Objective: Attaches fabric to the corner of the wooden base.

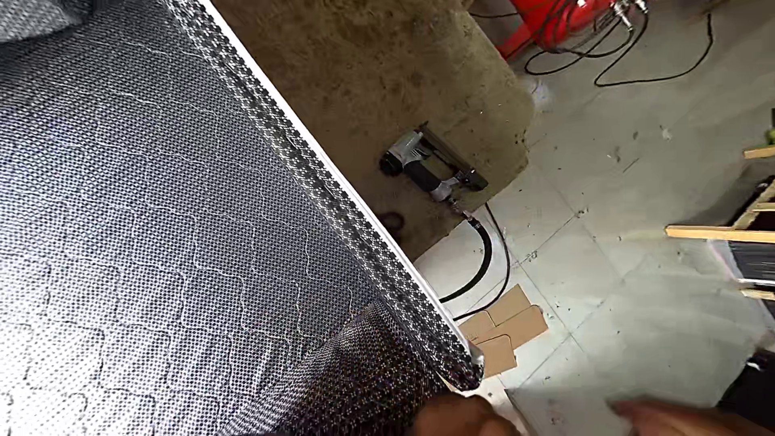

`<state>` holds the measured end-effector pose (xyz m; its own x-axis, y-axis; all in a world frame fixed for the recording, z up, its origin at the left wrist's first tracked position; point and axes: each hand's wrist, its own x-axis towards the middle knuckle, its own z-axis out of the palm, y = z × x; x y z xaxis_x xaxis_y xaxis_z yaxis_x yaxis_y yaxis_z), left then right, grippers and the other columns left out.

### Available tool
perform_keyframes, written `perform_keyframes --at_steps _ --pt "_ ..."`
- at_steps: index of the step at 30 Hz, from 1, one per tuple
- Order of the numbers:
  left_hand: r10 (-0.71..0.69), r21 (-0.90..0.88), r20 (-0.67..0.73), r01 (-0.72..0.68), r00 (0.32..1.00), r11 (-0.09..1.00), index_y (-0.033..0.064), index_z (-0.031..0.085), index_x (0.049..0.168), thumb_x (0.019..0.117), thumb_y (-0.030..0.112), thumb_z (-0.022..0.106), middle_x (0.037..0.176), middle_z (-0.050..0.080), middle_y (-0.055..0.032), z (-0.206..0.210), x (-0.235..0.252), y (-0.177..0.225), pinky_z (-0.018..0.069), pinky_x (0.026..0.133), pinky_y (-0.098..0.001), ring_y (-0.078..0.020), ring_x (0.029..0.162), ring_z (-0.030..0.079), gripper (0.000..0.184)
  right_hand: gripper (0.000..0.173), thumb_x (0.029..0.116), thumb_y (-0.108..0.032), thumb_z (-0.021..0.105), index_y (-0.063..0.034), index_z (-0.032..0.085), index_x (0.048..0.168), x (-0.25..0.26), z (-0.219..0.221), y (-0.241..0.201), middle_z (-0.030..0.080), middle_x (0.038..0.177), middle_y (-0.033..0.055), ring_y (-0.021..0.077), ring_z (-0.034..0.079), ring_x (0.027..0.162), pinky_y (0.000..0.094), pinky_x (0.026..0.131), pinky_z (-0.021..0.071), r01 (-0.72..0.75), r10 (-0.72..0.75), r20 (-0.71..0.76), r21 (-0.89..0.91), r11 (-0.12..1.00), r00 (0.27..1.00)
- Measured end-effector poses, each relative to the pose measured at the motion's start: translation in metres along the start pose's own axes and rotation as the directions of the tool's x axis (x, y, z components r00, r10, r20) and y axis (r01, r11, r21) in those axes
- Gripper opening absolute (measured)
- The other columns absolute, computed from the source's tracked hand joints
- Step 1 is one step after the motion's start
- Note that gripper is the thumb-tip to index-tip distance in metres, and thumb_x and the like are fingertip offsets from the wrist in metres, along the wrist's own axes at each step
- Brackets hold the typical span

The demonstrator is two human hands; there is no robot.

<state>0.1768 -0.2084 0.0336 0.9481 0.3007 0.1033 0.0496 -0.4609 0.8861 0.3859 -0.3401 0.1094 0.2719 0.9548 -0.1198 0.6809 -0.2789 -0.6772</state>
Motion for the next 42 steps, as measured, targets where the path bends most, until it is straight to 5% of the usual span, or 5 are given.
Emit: perform_keyframes --at_steps 7,19,27,36,42 --pt "0.11 0.058 -0.195 -0.1 0.975 0.993 0.0086 0.065 0.063 0.0965 0.054 0.056 0.057 0.061 -0.0089 -0.002 0.025 0.01 0.0464 0.05 -0.0374 -0.0232 0.053 0.062 0.057 0.02 0.1022 -0.019 0.056 -0.0133 0.067 0.118 0.104 0.12 0.04 0.075 0.102 0.0029 0.0118 0.071 0.091 0.0263 0.078 0.0587 0.622 -0.622 -0.01 0.023 0.783 0.783" --pt "-0.048 0.058 0.451 0.025 0.891 0.998 -0.002 0.072 0.087 0.1009 0.029 0.055 0.078 0.07 -0.0199 0.022 0.048 -0.01 0.0551 0.069 -0.0534 -0.0373 0.078 0.072 0.038 0.016 0.1051 -0.013 0.051 -0.0097 0.066 0.099 0.131 0.112 0.054 0.074 0.098 0.0053 0.0142 0.072 0.096 0.0259 0.084 0.0587 0.751 -0.776 0.135 0.195 0.63 0.616" --pt "-0.191 0.352 0.385 0.048 0.903 0.935 0.0033 0.076 0.087 0.1015 0.01 0.05 0.081 0.073 -0.0137 0.046 0.058 -0.031 0.0536 0.074 -0.0452 -0.0271 0.081 0.071 0.031 0.069 0.0963 -0.027 0.073 0.0063 0.043 0.149 0.292 0.133 0.15 0.045 0.149 0.0357 0.0572 0.052 0.128 0.071 0.101 0.0458 0.257 -0.152 0.259 -0.443 0.859 0.954" --pt "0.18 0.344 0.24 -0.257 0.954 0.903 0.0079 0.071 0.083 0.1002 0.004 0.054 0.073 0.064 -0.0063 0.076 0.036 -0.072 0.0501 0.053 -0.0366 -0.0197 0.062 0.063 0.025 0.093 0.0858 -0.017 0.082 0.006 0.027 0.157 0.352 0.161 0.149 0.018 0.163 0.0351 0.0578 0.054 0.125 0.0693 0.095 0.0517 0.121 0.024 0.276 -0.495 0.86 0.961" --pt "0.067 0.228 0.438 -0.183 0.896 0.956 -0.0007 0.068 0.093 0.104 0.005 0.049 0.079 0.066 -0.0172 0.027 0.051 -0.037 0.0525 0.062 -0.0498 -0.0345 0.075 0.067 0.023 0.04 0.1014 -0.04 0.058 -0.005 0.061 0.121 0.225 0.076 0.084 0.068 0.079 0.0139 0.0299 0.068 0.064 0.0553 0.058 0.058 -0.069 0.088 0.054 -0.294 0.953 0.995"
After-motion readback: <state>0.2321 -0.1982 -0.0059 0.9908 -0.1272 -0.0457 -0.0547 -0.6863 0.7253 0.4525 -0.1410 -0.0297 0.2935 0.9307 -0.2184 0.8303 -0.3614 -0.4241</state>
